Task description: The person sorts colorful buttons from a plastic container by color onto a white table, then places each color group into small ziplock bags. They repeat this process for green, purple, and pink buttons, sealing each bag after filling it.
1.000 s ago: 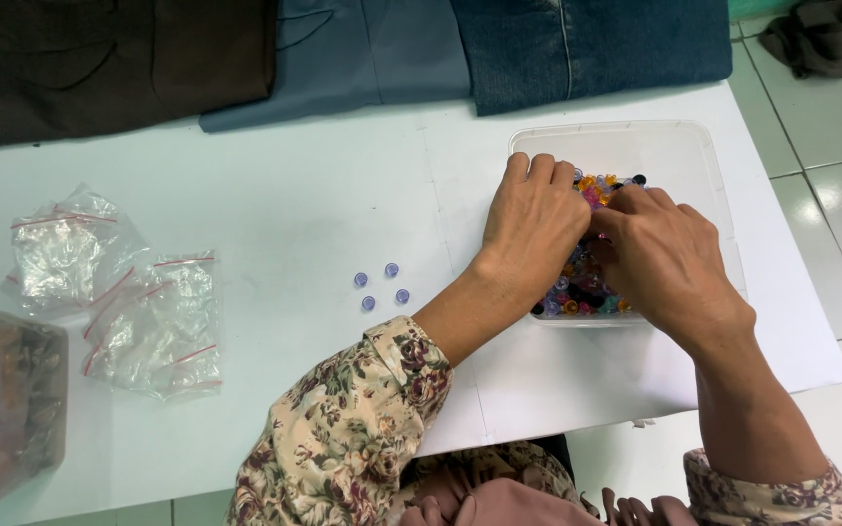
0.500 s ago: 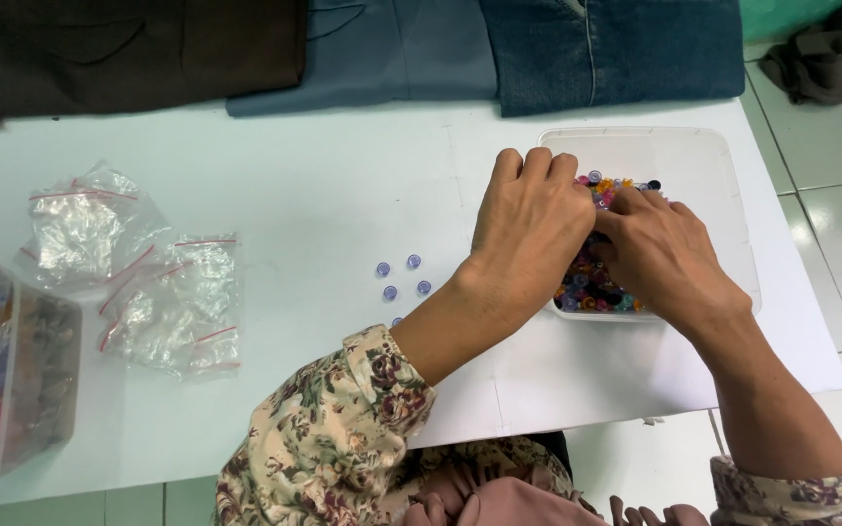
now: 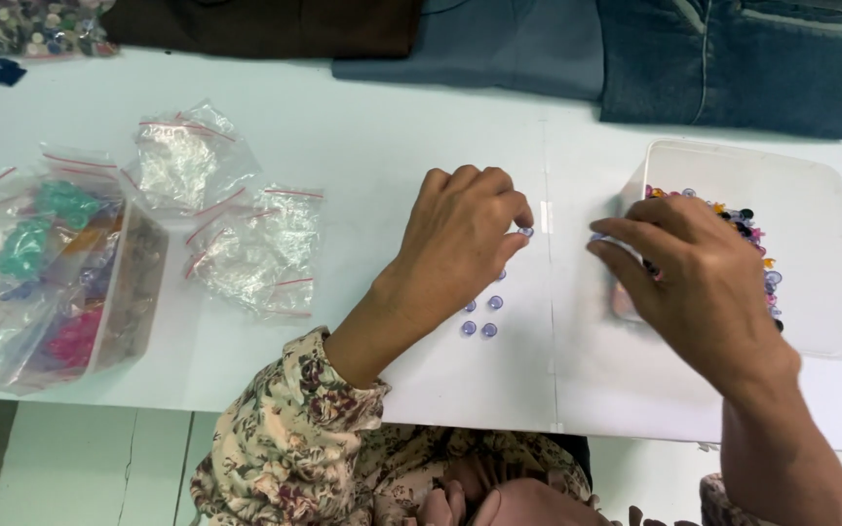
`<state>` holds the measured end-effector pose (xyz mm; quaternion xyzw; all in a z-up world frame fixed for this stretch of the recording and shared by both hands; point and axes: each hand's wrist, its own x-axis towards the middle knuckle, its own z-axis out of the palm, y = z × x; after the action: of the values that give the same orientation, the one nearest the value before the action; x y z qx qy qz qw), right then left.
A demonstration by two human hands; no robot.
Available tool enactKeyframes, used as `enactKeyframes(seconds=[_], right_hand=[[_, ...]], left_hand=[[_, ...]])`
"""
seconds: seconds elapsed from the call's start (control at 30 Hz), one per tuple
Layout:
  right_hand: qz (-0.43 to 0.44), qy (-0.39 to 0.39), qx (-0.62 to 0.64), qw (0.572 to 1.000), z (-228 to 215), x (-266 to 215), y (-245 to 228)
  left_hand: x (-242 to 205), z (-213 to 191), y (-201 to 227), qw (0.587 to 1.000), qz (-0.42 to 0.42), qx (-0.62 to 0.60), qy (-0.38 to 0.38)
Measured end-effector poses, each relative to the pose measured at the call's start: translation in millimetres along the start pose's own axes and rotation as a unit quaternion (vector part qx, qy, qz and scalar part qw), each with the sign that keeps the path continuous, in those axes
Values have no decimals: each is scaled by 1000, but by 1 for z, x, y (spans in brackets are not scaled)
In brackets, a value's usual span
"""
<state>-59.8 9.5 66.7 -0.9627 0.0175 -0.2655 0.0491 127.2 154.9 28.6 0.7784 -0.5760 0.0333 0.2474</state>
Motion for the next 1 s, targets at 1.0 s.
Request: enactKeyframes(seconds=[1.0], right_hand=[[-35,-43,27,998,133,77,-92]], left_hand=[[-120,-65,-60,971,-212,-61,93]])
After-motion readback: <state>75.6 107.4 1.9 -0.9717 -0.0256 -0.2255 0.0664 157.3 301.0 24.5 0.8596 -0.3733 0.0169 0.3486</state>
